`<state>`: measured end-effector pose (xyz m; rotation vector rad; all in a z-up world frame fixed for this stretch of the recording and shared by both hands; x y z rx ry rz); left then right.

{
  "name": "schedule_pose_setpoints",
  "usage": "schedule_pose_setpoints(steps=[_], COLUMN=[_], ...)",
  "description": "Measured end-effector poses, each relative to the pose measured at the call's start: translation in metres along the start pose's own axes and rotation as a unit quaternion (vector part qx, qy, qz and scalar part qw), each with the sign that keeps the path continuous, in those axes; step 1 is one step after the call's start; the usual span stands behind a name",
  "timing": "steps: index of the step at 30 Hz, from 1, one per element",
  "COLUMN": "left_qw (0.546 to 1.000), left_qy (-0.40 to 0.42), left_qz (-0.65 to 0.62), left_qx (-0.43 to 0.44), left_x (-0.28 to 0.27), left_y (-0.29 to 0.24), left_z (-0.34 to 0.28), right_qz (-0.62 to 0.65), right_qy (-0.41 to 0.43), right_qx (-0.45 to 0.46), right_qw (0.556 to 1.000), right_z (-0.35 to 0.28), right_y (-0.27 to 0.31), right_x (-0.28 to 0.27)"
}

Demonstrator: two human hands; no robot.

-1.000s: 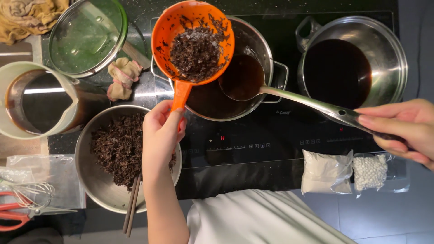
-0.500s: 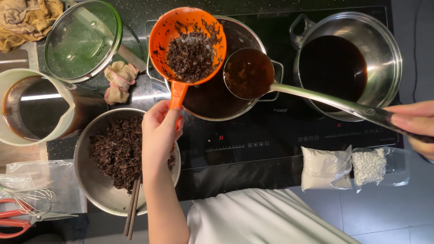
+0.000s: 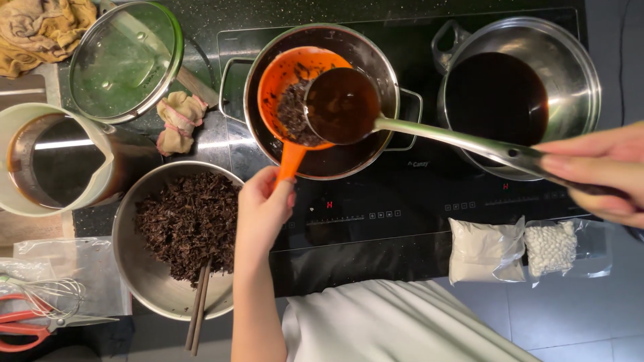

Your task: The recorder is using a ladle to pour liquid through a hand-held strainer containing tea leaves back into a pot.

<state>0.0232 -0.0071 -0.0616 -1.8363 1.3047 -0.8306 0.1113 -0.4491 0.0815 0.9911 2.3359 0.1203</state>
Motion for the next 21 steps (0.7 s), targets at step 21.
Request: schedule_pose_setpoints(steps=[21], left_qw=[0.999], left_qy=[-0.037], left_qz=[-0.003], left_qx=[0.013], left_x=[0.007], left_y=[0.009], left_z=[-0.005], right_qz=[-0.406], right_qy=[-0.274], right_qx=[-0.599], right_qw=[0.634], right_z=[-0.071], right_y=[0.056], right_x=[0.112])
Point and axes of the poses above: each hand's wrist, its own z-axis towards the middle knuckle, its own x-axis out of the palm, y = z × x, the point moved 5 cm from there along z, towards the middle knuckle, and after that the axes turned 3 degrees about -z, right-handed, at the moved point
